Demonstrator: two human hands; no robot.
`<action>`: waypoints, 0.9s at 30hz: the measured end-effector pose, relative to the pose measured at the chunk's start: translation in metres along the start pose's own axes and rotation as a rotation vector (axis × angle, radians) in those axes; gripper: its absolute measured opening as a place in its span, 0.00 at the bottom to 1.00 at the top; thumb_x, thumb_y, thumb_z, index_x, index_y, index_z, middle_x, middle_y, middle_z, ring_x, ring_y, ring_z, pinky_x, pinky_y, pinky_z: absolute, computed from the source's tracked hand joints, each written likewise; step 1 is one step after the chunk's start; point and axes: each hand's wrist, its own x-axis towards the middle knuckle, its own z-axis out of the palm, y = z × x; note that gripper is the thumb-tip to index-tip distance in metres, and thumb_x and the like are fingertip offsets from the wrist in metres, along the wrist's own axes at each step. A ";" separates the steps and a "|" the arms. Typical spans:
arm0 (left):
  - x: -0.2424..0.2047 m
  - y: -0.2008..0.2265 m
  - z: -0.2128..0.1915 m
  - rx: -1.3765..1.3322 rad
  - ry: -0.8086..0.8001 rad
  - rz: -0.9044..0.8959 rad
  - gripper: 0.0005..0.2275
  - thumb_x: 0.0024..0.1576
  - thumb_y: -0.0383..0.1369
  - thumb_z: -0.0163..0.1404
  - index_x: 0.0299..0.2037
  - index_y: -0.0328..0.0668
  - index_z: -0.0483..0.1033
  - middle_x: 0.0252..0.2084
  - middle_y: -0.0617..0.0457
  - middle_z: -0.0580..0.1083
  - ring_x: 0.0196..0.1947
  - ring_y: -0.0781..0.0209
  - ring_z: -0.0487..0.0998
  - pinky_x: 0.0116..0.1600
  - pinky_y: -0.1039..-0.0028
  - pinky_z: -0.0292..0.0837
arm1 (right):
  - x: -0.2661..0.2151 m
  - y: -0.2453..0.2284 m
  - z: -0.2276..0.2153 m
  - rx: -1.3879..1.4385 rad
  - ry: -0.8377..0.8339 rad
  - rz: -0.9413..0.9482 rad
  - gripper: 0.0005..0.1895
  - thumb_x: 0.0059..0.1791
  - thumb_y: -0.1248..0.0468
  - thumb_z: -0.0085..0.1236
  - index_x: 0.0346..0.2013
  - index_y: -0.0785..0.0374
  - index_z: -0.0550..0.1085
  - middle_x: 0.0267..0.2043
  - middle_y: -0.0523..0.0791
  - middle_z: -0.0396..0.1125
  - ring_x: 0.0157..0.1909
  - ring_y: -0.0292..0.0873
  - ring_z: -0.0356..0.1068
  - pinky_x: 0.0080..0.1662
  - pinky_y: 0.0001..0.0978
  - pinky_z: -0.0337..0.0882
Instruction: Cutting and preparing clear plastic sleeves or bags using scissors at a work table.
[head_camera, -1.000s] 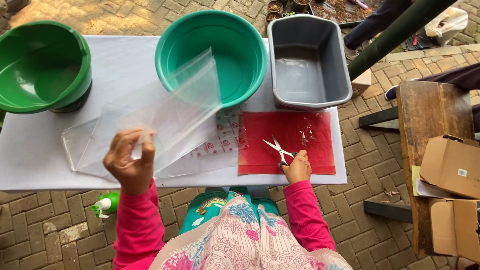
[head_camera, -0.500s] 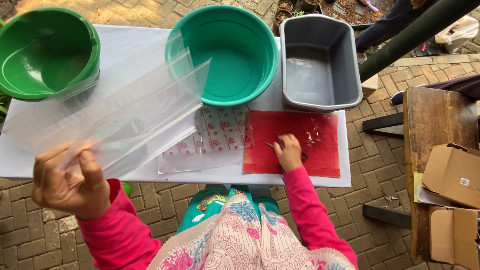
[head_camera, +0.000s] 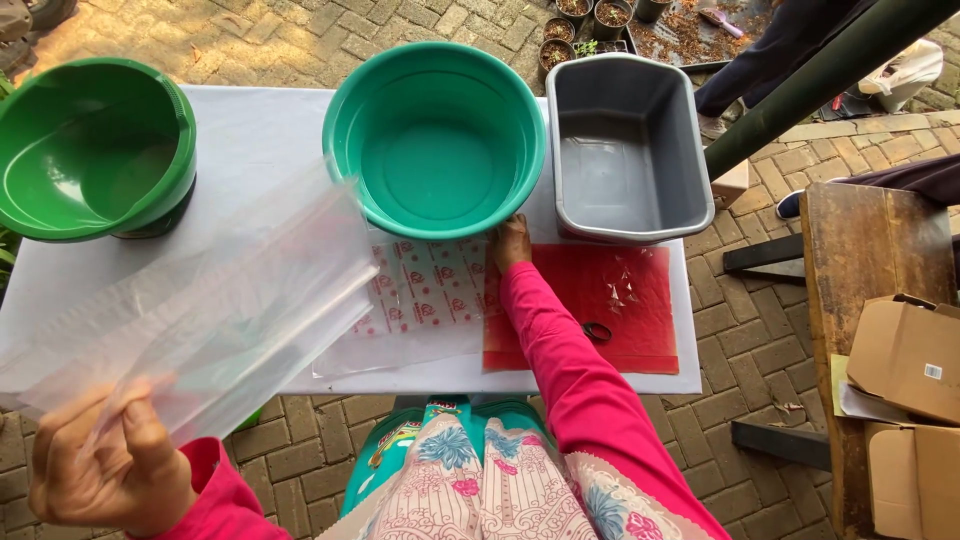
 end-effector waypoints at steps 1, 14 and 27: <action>-0.007 -0.006 -0.006 0.002 0.001 0.001 0.05 0.68 0.24 0.50 0.43 0.28 0.78 0.43 0.47 0.76 0.38 0.59 0.75 0.44 0.77 0.71 | 0.001 -0.003 0.001 0.002 0.000 -0.001 0.09 0.47 0.70 0.59 0.42 0.61 0.76 0.50 0.51 0.70 0.55 0.59 0.65 0.55 0.49 0.69; 0.019 0.018 0.029 0.058 -0.094 -0.043 0.06 0.68 0.26 0.46 0.47 0.31 0.76 0.47 0.50 0.76 0.44 0.64 0.76 0.51 0.81 0.74 | 0.006 0.009 -0.016 0.037 0.068 0.112 0.12 0.45 0.69 0.61 0.43 0.66 0.74 0.49 0.55 0.68 0.54 0.62 0.66 0.53 0.51 0.68; 0.028 0.019 0.051 -0.056 -0.127 -0.038 0.05 0.68 0.25 0.47 0.46 0.31 0.76 0.46 0.50 0.77 0.43 0.64 0.77 0.50 0.80 0.74 | -0.046 0.017 -0.069 -0.059 0.178 0.221 0.16 0.43 0.65 0.64 0.43 0.68 0.74 0.49 0.57 0.68 0.54 0.62 0.66 0.55 0.52 0.66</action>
